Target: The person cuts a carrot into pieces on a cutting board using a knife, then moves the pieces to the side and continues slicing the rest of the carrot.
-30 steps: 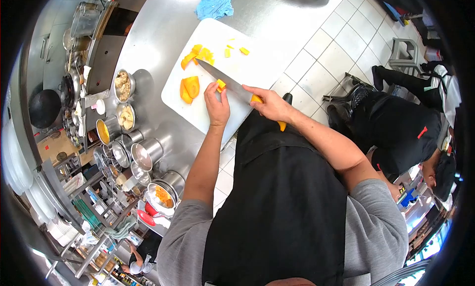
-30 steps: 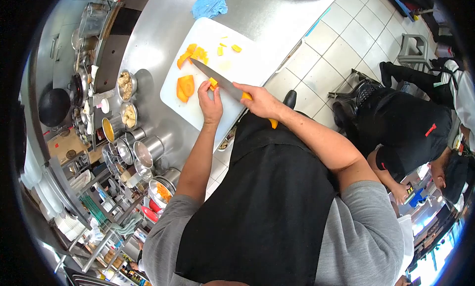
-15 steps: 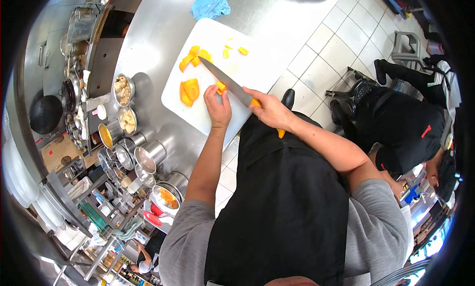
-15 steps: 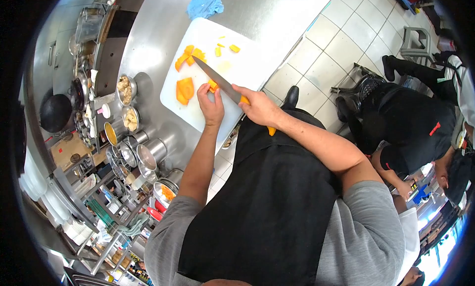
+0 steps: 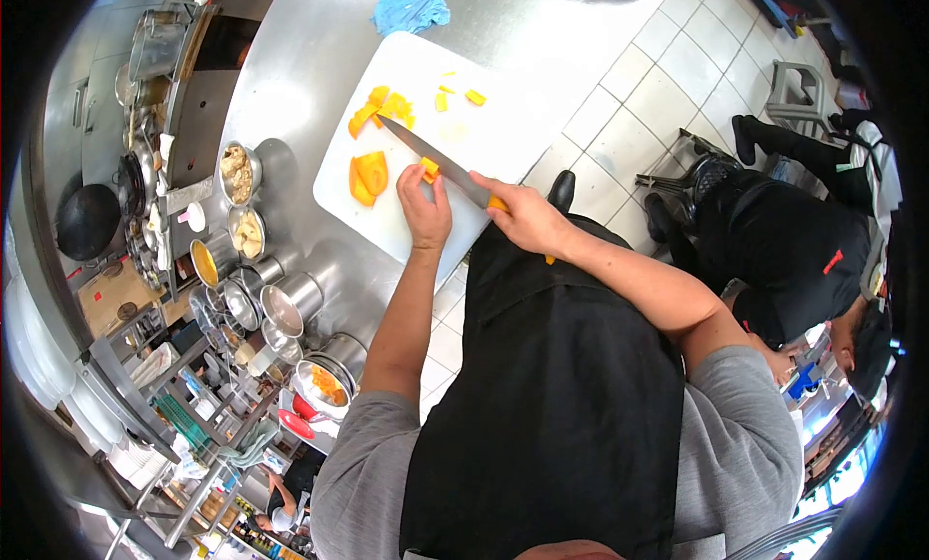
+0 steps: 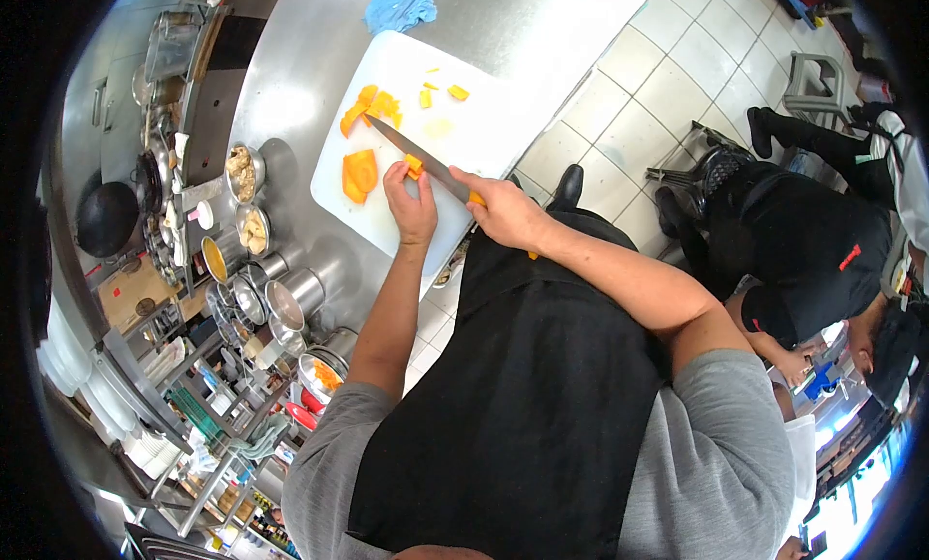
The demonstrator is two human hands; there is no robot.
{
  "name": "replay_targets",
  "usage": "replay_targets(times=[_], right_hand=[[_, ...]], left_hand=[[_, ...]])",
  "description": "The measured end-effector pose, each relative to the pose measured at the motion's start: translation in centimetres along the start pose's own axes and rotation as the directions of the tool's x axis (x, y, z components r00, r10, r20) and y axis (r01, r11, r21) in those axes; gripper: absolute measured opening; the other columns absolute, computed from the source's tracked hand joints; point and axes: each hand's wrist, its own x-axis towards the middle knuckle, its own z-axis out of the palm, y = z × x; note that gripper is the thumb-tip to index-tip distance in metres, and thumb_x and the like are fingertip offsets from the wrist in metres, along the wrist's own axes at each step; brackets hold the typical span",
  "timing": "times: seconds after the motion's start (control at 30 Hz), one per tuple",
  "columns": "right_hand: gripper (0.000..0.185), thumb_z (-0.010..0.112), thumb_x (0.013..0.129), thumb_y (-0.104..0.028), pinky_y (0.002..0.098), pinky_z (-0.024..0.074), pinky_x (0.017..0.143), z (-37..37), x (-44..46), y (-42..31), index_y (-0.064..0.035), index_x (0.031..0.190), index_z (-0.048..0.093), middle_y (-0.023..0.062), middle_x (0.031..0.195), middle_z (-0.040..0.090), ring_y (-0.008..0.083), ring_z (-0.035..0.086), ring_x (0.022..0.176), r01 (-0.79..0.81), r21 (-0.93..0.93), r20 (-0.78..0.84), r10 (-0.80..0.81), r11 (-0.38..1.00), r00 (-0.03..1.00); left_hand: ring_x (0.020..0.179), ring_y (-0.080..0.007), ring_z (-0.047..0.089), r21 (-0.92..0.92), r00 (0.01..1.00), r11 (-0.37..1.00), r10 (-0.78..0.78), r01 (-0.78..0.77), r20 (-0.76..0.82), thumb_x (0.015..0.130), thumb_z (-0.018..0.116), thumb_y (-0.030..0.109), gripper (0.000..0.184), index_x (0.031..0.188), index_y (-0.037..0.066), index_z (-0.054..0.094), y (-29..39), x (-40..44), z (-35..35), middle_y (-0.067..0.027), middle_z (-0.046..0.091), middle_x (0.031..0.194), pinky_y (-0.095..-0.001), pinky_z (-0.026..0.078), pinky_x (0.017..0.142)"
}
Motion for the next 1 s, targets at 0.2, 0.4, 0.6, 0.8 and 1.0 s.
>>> replay_targets(times=[0.2, 0.4, 0.6, 0.8, 1.0], right_hand=[[0.060, 0.060, 0.094, -0.002, 0.0455, 0.0534, 0.094, -1.1, 0.0, -0.5, -0.0045, 0.152, 0.046, 0.0277, 0.111, 0.069, 0.0431, 0.068, 0.104, 0.012, -0.054, -0.004, -0.012, 0.998, 1.000], [0.059, 0.059, 0.094, -0.002, 0.0456, 0.0538, 0.091, -1.8, -0.4, -0.7, -0.0044, 0.152, 0.047, 0.0277, 0.107, 0.069, 0.0419, 0.069, 0.101, 0.008, -0.081, -0.122, -0.018, 0.997, 0.992], [0.058, 0.058, 0.096, -0.007, 0.0438, 0.0540, 0.087, -3.8, -2.1, -1.9, -0.0064, 0.153, 0.047, 0.0253, 0.100, 0.071, 0.0397, 0.070, 0.093, -0.083, -0.142, -0.146, 0.062, 0.986, 0.987], [0.060, 0.058, 0.094, -0.006, 0.0430, 0.0535, 0.084, -3.3, -4.1, -0.8, -0.0084, 0.153, 0.047, 0.0249, 0.096, 0.070, 0.0386, 0.070, 0.089, -0.122, -0.210, -0.175, 0.085, 0.970, 0.981], [0.061, 0.059, 0.093, -0.006, 0.0443, 0.0540, 0.086, -1.5, -4.5, -0.7, -0.0093, 0.153, 0.047, 0.0243, 0.100, 0.071, 0.0392, 0.070, 0.091, -0.059, -0.283, -0.191, 0.005, 0.957, 0.982]], left_hand=[[0.121, -0.0415, 0.054, 0.012, 1.000, 1.000, 0.008, -0.008, -0.001, 0.093, 0.070, 0.002, 0.041, 0.128, -0.002, 0.051, -0.3, 0.0, 0.2, -0.0241, 0.055, 0.128, -0.0483, 0.044, 0.107], [0.123, -0.0411, 0.053, -0.044, 0.999, 0.998, -0.045, 0.046, 0.027, 0.094, 0.069, 0.005, 0.043, 0.132, -0.002, 0.050, -0.4, 0.2, 0.2, -0.0238, 0.055, 0.130, -0.0485, 0.041, 0.109], [0.114, -0.0285, 0.060, -0.241, 0.959, 0.939, -0.199, 0.245, 0.202, 0.094, 0.067, 0.003, 0.054, 0.145, 0.000, 0.048, -0.7, 2.5, -1.5, -0.0175, 0.060, 0.126, -0.0396, 0.048, 0.102], [0.101, -0.0128, 0.063, -0.680, 0.843, 0.509, -0.217, 0.528, 0.492, 0.097, 0.066, 0.002, 0.049, 0.144, 0.003, 0.051, 0.6, 4.5, -4.2, -0.0066, 0.064, 0.115, -0.0270, 0.053, 0.091], [0.095, -0.0122, 0.062, -0.665, 0.771, 0.416, -0.170, 0.620, 0.613, 0.095, 0.068, 0.003, 0.036, 0.127, 0.004, 0.052, 0.4, 5.4, -5.7, -0.0062, 0.062, 0.106, -0.0290, 0.057, 0.083]])
